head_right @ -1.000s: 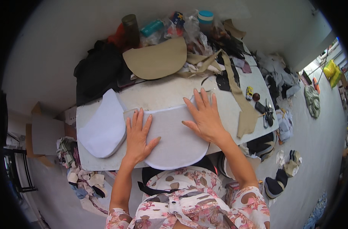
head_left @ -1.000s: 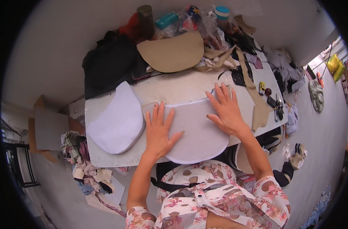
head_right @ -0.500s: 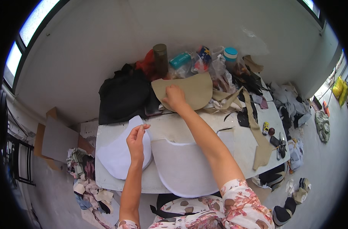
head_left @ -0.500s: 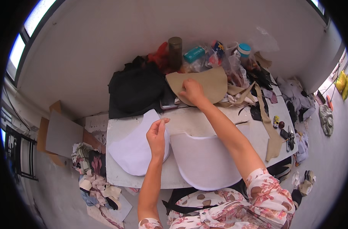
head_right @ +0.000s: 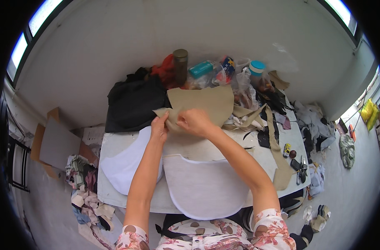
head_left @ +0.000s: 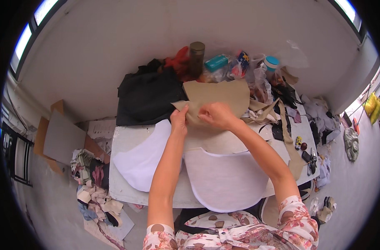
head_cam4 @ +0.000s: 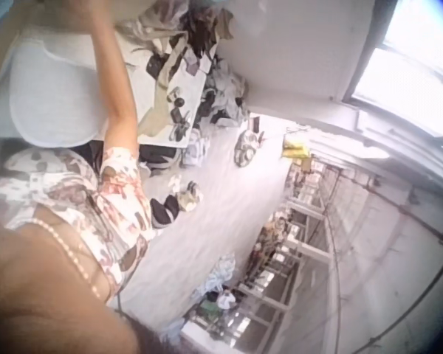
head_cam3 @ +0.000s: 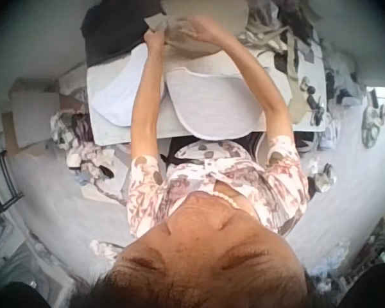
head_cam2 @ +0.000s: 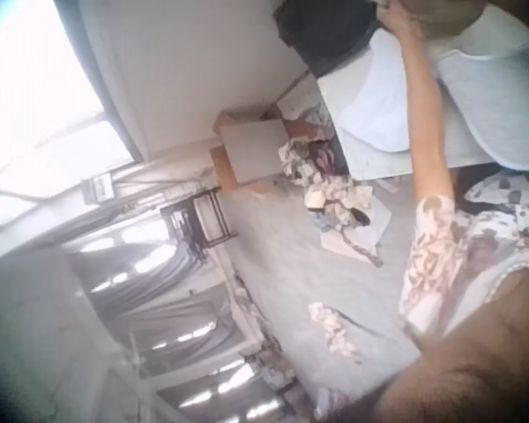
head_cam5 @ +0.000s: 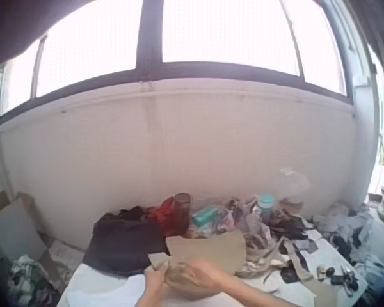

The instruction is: The person repeatedly picks up white and beige fabric pieces from a table, aligns them, and stacks them into a single pile. The person handles the pieces one at a time, smoothing and repositioning them as needed.

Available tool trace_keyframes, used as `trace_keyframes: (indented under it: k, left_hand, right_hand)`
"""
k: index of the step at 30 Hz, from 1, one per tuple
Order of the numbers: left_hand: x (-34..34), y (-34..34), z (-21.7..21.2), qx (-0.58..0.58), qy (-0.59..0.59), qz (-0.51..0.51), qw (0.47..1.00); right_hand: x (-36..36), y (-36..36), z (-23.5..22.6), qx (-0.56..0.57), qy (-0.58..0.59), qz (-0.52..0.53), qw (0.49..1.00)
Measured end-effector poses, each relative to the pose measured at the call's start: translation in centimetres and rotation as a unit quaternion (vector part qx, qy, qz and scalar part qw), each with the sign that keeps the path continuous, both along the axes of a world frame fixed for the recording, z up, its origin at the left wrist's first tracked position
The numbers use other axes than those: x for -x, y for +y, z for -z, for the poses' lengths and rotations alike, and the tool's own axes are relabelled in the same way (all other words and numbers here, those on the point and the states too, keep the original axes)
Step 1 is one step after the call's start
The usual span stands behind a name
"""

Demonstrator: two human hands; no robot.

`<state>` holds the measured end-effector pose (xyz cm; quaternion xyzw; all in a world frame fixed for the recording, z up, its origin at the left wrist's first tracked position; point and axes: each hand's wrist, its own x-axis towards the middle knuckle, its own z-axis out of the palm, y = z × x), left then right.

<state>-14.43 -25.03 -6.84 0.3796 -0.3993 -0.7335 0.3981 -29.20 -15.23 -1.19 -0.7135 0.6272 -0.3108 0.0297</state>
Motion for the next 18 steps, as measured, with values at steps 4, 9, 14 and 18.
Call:
trace_keyframes:
  k: [4,9,14,18]
  left_hand:
    - [0.1,3.0,-4.8,0.338,-0.141,-0.010,0.930]
    - [-2.3,5.1,-10.0,0.531,-0.180,-0.012,0.828]
    - [-5.3,5.4,-11.1,0.476,-0.108,-0.036,0.872]
    - [-7.4,5.9,-11.4,0.394,-0.010,-0.036,0.918]
  right_hand:
    - [2.2,-0.5,-1.8,0.084,-0.113,-0.094,0.986]
    - [6.4,1.3,-3.5,-0.048,0.055,-0.043,0.996]
    - [10.1,8.0,-5.3,0.101,0.073,0.014,0.992]
    - [9.0,13.1,-7.4,-0.041,-0.376,0.013,0.926]
